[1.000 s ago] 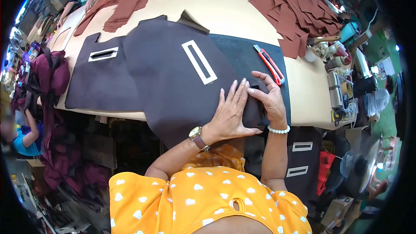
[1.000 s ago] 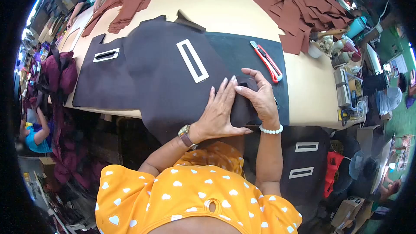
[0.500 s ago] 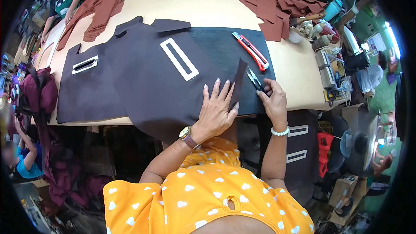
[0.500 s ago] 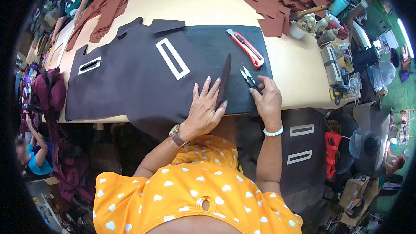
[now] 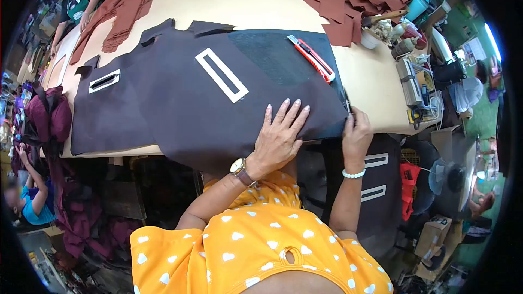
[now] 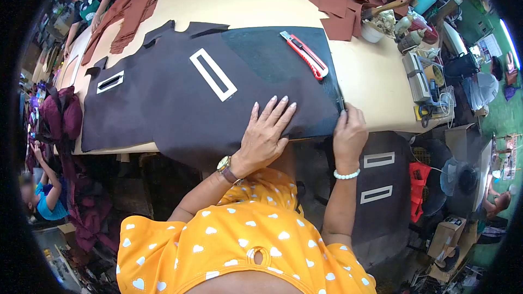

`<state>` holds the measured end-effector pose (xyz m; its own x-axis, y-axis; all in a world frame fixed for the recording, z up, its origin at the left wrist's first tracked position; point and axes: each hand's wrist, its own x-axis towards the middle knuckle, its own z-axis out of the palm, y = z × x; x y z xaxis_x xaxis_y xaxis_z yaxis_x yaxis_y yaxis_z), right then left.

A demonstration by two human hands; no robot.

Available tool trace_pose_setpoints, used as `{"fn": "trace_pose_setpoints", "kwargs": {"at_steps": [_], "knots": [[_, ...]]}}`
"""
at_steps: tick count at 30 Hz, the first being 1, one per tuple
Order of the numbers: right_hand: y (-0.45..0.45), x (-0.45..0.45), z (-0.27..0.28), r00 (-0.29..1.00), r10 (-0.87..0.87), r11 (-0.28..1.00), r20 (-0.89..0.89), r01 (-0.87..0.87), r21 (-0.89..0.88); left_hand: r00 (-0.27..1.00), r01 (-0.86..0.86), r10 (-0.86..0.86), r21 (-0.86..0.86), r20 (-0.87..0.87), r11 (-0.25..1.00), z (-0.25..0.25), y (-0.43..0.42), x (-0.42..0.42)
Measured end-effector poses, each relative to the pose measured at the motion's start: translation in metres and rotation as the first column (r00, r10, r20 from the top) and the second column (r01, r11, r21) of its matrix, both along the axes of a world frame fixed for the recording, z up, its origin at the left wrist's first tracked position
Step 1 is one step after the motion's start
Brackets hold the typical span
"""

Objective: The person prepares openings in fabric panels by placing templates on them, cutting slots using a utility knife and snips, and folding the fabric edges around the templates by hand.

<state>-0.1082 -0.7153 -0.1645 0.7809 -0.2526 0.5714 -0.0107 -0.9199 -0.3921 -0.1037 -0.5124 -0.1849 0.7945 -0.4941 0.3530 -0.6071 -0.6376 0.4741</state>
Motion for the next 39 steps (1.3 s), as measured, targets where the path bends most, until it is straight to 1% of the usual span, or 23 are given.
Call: {"fn": "trace_pose_setpoints", "kwargs": {"at_steps": [2, 5, 7, 8, 9, 11, 12, 13, 16, 18, 19, 21, 22, 23, 26, 27, 30, 33, 35, 36, 37, 38, 39], "knots": [[-0.007, 0.001, 0.004, 0.990, -0.049, 0.985, 0.131, 0.026, 0.168, 1.000, -0.021, 0.021, 0.062, 0.010, 0.998, 0.003, -0.006, -0.003], [0.027, -0.014, 0.053, 0.989, -0.076, 0.930, 0.129, 0.024, 0.366, 0.997, -0.052, 0.046, 0.124, 0.057, 0.991, -0.002, -0.021, -0.005], [0.046, -0.019, 0.057, 0.965, 0.168, 0.931, 0.203, -0.223, 0.288, 0.995, -0.079, 0.069, 0.133, 0.077, 0.988, -0.004, -0.032, -0.007], [0.057, -0.022, 0.055, 0.941, 0.303, 0.884, 0.149, -0.336, 0.325, 0.994, -0.082, 0.073, 0.107, 0.080, 0.991, -0.002, -0.038, -0.009], [0.063, -0.023, 0.053, 0.895, 0.434, 0.819, 0.103, -0.440, 0.368, 0.990, -0.101, 0.081, 0.185, 0.111, 0.978, -0.006, -0.043, -0.011], [0.066, -0.017, 0.042, 0.862, 0.506, 0.798, -0.020, -0.459, 0.391, 0.991, -0.081, 0.062, 0.164, 0.119, 0.983, -0.008, -0.050, -0.014], [0.064, -0.014, 0.037, 0.893, 0.443, 0.827, -0.085, -0.370, 0.423, 0.983, -0.079, 0.059, 0.108, 0.175, 0.991, -0.008, -0.049, -0.018], [0.057, -0.007, 0.027, 0.919, 0.392, 0.833, -0.047, -0.333, 0.442, 1.000, -0.028, 0.026, 0.139, 0.016, 0.990, -0.007, -0.049, -0.019], [0.033, 0.004, -0.002, 0.967, 0.254, 0.846, 0.006, -0.225, 0.484, 0.999, 0.003, 0.000, -0.074, 0.041, 0.997, -0.002, -0.037, -0.016], [0.024, 0.006, -0.008, 0.982, 0.185, 0.880, -0.022, -0.155, 0.449, 1.000, 0.007, -0.007, -0.106, 0.001, 0.994, 0.005, -0.017, -0.009], [0.023, 0.010, -0.005, 0.986, 0.163, 0.937, -0.032, -0.145, 0.318, 1.000, 0.010, -0.012, -0.121, -0.021, 0.993, 0.011, -0.003, -0.005], [0.024, 0.014, 0.000, 0.991, 0.122, 0.992, -0.047, -0.120, 0.041, 0.989, -0.125, 0.135, -0.143, 0.062, 0.982, 0.024, 0.030, 0.008], [0.025, 0.021, 0.002, 0.990, 0.138, 0.988, -0.039, -0.135, 0.074, 0.981, -0.184, 0.188, -0.078, 0.052, 0.980, 0.032, 0.048, 0.017], [0.027, 0.031, 0.007, 0.986, 0.160, 0.985, -0.040, -0.157, 0.068, 0.959, -0.258, 0.259, -0.026, 0.117, 0.966, 0.028, 0.066, 0.026], [0.036, 0.076, 0.025, 0.977, 0.199, 0.980, -0.081, -0.198, 0.020, 0.905, -0.426, 0.418, 0.127, 0.085, 0.896, 0.032, 0.109, 0.054], [0.037, 0.093, 0.026, 0.974, 0.188, 0.981, -0.123, -0.191, -0.016, 0.897, -0.442, 0.434, 0.115, 0.088, 0.890, 0.028, 0.120, 0.065], [0.040, 0.137, 0.024, 0.952, 0.033, 0.991, -0.306, -0.071, -0.116, 0.883, -0.462, 0.468, 0.206, 0.019, 0.863, 0.015, 0.142, 0.093], [0.032, 0.164, 0.024, 0.795, 0.232, 0.971, -0.561, -0.150, 0.188, 0.882, -0.440, 0.467, 0.238, -0.068, 0.866, 0.016, 0.149, 0.097], [0.033, 0.160, 0.019, 0.826, 0.281, 0.960, -0.489, -0.228, 0.165, 0.881, -0.440, 0.466, 0.221, -0.082, 0.870, 0.016, 0.148, 0.094], [0.036, 0.158, 0.014, 0.852, 0.280, 0.960, -0.441, -0.248, 0.130, 0.876, -0.477, 0.482, 0.140, 0.002, 0.868, 0.015, 0.146, 0.092], [0.039, 0.153, 0.010, 0.875, 0.283, 0.959, -0.392, -0.268, 0.095, 0.885, -0.459, 0.465, 0.141, -0.011, 0.877, 0.016, 0.148, 0.093], [0.058, 0.134, 0.029, 0.850, 0.337, 0.933, -0.404, -0.244, 0.265, 0.894, -0.441, 0.448, 0.141, -0.022, 0.886, 0.019, 0.151, 0.097], [0.073, 0.119, 0.036, 0.836, 0.404, 0.897, -0.371, -0.281, 0.342, 0.903, -0.420, 0.429, 0.143, -0.032, 0.896, 0.020, 0.154, 0.102]]}}
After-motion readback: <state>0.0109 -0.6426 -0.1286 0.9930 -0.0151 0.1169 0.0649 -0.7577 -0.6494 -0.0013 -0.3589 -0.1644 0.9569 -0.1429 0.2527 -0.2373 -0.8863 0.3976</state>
